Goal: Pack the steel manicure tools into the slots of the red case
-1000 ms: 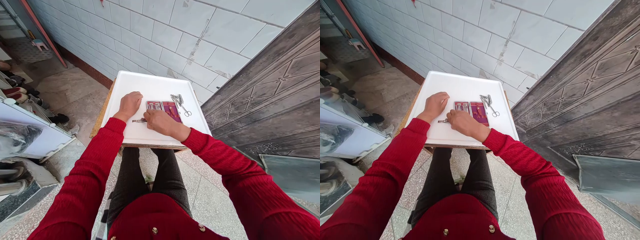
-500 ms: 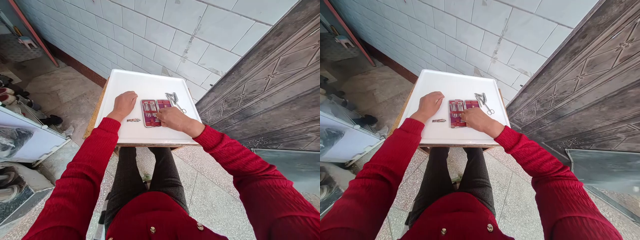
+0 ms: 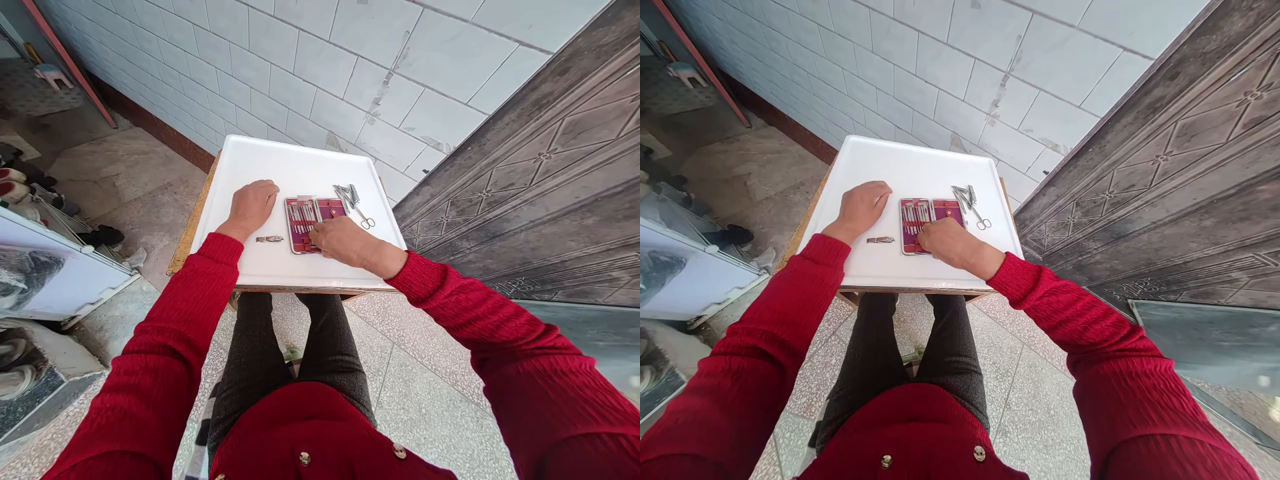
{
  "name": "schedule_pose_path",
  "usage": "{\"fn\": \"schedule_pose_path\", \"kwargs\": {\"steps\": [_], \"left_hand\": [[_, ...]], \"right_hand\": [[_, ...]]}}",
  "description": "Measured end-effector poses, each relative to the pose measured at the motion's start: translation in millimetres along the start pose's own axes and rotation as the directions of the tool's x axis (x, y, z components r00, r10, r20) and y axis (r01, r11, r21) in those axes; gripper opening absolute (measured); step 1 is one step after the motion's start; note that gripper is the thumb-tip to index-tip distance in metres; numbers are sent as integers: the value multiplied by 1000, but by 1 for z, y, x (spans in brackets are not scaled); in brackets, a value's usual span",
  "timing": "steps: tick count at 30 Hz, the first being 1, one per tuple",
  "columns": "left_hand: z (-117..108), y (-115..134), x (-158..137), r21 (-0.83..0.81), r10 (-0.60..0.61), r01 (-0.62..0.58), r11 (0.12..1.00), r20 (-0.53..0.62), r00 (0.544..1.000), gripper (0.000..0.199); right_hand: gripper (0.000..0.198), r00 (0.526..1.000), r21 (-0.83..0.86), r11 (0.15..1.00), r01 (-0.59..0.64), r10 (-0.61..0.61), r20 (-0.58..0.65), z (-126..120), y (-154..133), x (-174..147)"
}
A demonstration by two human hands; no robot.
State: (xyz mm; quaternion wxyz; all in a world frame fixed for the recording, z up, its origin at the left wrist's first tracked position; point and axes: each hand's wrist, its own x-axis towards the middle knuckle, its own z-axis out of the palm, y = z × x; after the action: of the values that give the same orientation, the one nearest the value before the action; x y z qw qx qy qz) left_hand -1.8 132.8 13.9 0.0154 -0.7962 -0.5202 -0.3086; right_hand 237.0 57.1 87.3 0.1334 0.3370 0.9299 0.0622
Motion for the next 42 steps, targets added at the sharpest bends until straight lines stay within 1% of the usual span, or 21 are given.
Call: {"fn": "schedule_pose_path", "kwargs": {"steps": [4,9,13,18,22,26,32,35,37,39,42], "left_hand": [[1,0,0,-4,18,-18,1000,-28,999,30],[-2,3,-1,-12,16,-16,1000,-16,1000,31],[-3,4,-1,-8,13,-14,1000,-12,1000,31],[0,2,-1,5,12,-12,1000,-32,999,32],[0,1,-1,10,22,-21,1000,-41,999,32],[1,0,-1,1,35,-35,999,-39,999,32],[1,0,-1,0,31,-31,1000,-46,998,32],[1,0,-1,-3,23,-23,1000,-29,999,32],[0,0,-1,-9,22,-22,1000,-22,1000,31],[0,0,-2,-13,20,-20,1000,-27,999,31],[-1,1,-3,-15,15,-16,1000,-34,999,30]], "right_hand": [[19,1000,-1,1000,10,-10,14,-1,0,-1],[20,998,-15,1000,4,-4,55,-4,2,-2],[19,999,17,1000,6,-7,40,-6,-2,3],[16,999,147,988,36,-34,-15,-2,-3,10],[20,995,298,952,74,-49,-90,9,4,7],[24,988,446,891,85,-19,-151,20,9,2],[24,977,557,825,91,36,-212,29,7,3],[26,976,552,829,88,39,-213,27,5,1],[26,979,504,862,63,43,-197,22,2,1],[25,979,439,898,19,73,-192,15,-4,5],[22,969,380,925,-19,110,-221,3,-15,19]]}}
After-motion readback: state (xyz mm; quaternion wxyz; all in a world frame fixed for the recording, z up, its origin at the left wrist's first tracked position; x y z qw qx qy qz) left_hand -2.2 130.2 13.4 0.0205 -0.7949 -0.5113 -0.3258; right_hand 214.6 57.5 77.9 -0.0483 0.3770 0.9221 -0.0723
